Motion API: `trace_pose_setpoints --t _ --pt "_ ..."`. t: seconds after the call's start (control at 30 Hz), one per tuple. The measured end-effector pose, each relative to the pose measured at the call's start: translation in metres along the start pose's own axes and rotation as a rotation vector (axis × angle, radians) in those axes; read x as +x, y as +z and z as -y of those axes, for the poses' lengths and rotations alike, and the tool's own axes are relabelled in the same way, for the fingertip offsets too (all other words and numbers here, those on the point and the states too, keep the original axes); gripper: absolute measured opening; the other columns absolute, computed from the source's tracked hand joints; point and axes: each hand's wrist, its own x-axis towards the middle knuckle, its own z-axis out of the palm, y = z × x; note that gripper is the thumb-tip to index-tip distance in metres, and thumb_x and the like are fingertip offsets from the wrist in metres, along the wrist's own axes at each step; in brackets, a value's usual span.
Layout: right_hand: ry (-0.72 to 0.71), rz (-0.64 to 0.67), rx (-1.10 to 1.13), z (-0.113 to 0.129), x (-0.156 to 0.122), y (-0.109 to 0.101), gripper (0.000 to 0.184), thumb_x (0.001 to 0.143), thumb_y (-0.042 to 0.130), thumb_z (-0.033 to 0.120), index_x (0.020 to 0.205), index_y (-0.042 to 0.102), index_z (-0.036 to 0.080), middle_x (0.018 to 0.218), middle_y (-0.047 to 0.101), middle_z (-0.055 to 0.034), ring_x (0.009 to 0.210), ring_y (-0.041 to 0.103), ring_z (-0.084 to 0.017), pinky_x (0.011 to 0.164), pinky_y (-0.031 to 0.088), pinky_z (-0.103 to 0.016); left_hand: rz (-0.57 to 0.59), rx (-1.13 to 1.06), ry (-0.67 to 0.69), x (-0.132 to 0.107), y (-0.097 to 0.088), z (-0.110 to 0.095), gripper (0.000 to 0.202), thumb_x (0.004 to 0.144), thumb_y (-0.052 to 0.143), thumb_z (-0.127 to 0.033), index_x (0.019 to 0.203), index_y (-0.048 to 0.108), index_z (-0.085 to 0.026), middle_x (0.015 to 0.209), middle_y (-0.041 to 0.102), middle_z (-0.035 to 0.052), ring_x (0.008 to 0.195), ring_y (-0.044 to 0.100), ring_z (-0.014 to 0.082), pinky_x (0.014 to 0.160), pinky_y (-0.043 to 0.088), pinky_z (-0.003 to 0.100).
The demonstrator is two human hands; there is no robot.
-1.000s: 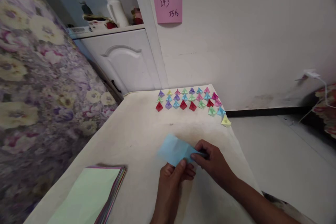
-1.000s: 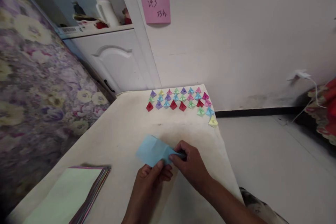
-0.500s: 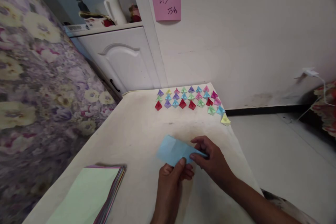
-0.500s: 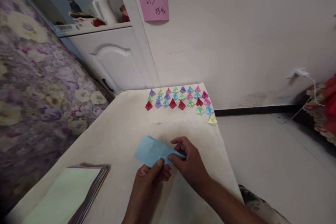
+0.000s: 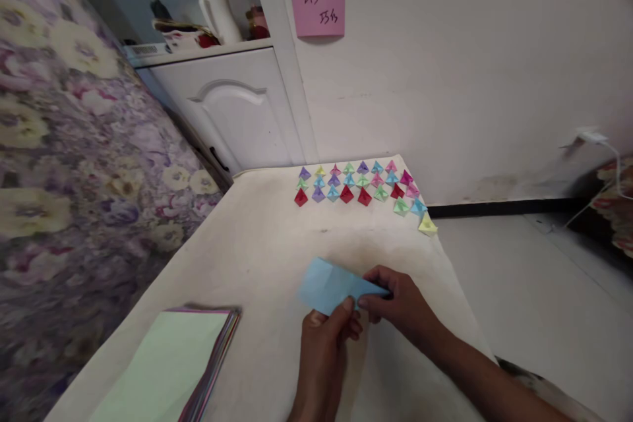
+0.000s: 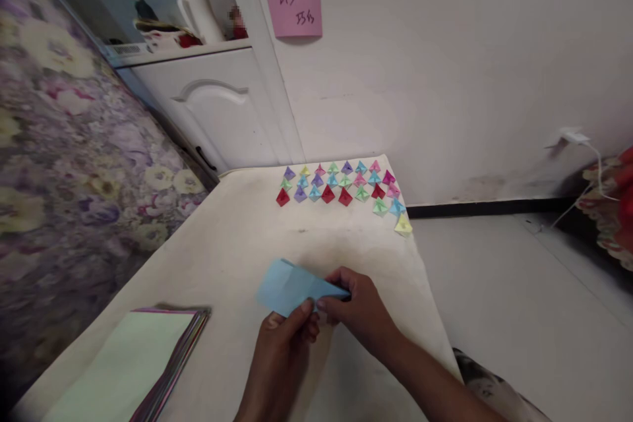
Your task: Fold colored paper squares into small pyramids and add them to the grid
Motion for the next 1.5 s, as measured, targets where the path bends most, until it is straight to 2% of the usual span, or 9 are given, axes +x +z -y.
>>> trace_pose_setpoints --t 0.27,0.37,0.53,0.73,1.0,1.2,1.33,1.5 --pt "0.038 -0.006 0.03 -0.001 0.004 -0.013 0.022 0.065 0.069 0.027 0.082 0.06 0.016 0.059 0.06 0.0033 0.047 0.057 -0.011 0.049 0.045 -0.024 -0.034 0.033 0.022 0.003 -0.007 -0.001 0.02 0.069 0.07 -0.026 0.059 0.061 -0.012 0.052 0.06 0.0019 0.046 0.05 0.0094 0.048 0.037 0.021" --pt "0.043 -0.004 0.015 0.002 0.005 -0.02 0.028 0.063 0.071 0.031 0.085 0.061 0.017 0.06 0.059 0.0033 0.054 0.058 -0.012 0.055 0.046 -0.025 -0.03 0.05 0.023 0.003 -0.009 -0.003 0.021 0.07 0.07 -0.027 0.058 0.06 -0.013 0.051 0.06 0.0016 0.047 0.05 0.0097 0.048 0.037 0.021" --pt "0.074 0.113 0.051 0.009 0.004 -0.025 0.032 0.061 0.074 0.031 0.087 0.063 0.016 0.077 0.064 -0.0015 0.069 0.059 -0.014 0.064 0.044 -0.025 -0.013 0.148 -0.01 -0.001 -0.005 -0.002 0.025 0.07 0.069 -0.031 0.054 0.06 -0.013 0.048 0.058 0.0012 0.044 0.048 0.0098 0.047 0.036 0.022" --pt "0.129 0.218 0.003 0.012 0.0 -0.019 0.024 0.066 0.07 0.038 0.071 0.063 0.016 0.063 0.059 0.0012 0.059 0.054 -0.013 0.057 0.039 -0.024 0.055 0.214 -0.04 -0.007 0.007 0.004 0.024 0.068 0.069 -0.03 0.054 0.061 -0.012 0.046 0.057 0.0011 0.041 0.047 0.0097 0.044 0.035 0.021" --pt "0.107 0.132 -0.078 0.006 0.002 -0.02 0.024 0.068 0.068 0.038 0.067 0.059 0.016 0.059 0.055 0.0021 0.054 0.048 -0.011 0.052 0.034 -0.022 0.065 0.249 -0.007 -0.005 0.003 -0.003 0.02 0.07 0.068 -0.03 0.065 0.062 -0.012 0.048 0.056 -0.0009 0.045 0.047 0.0092 0.048 0.036 0.02" --pt "0.103 0.163 -0.023 0.003 0.002 -0.02 0.025 0.068 0.067 0.039 0.073 0.063 0.015 0.063 0.058 0.0008 0.056 0.05 -0.012 0.054 0.036 -0.023 0.077 0.246 -0.024 -0.003 0.002 0.0 0.024 0.07 0.068 -0.034 0.065 0.06 -0.012 0.05 0.055 -0.0008 0.045 0.046 0.0094 0.047 0.035 0.021" --pt "0.1 0.143 -0.046 0.004 0.001 -0.02 0.025 0.069 0.066 0.04 0.072 0.063 0.015 0.064 0.059 0.0002 0.058 0.052 -0.013 0.054 0.037 -0.023 0.069 0.225 -0.012 -0.003 0.001 -0.004 0.025 0.075 0.063 -0.038 0.071 0.061 -0.014 0.049 0.054 -0.0018 0.047 0.046 0.0096 0.049 0.036 0.02" --pt "0.105 0.121 -0.068 0.003 0.001 -0.019 0.023 0.07 0.066 0.038 0.07 0.061 0.016 0.06 0.056 0.0014 0.053 0.047 -0.011 0.051 0.033 -0.022 -0.006 0.276 0.039 -0.004 0.0 -0.014 0.028 0.076 0.062 -0.039 0.061 0.054 -0.017 0.048 0.052 -0.0029 0.047 0.044 0.0092 0.049 0.035 0.019"
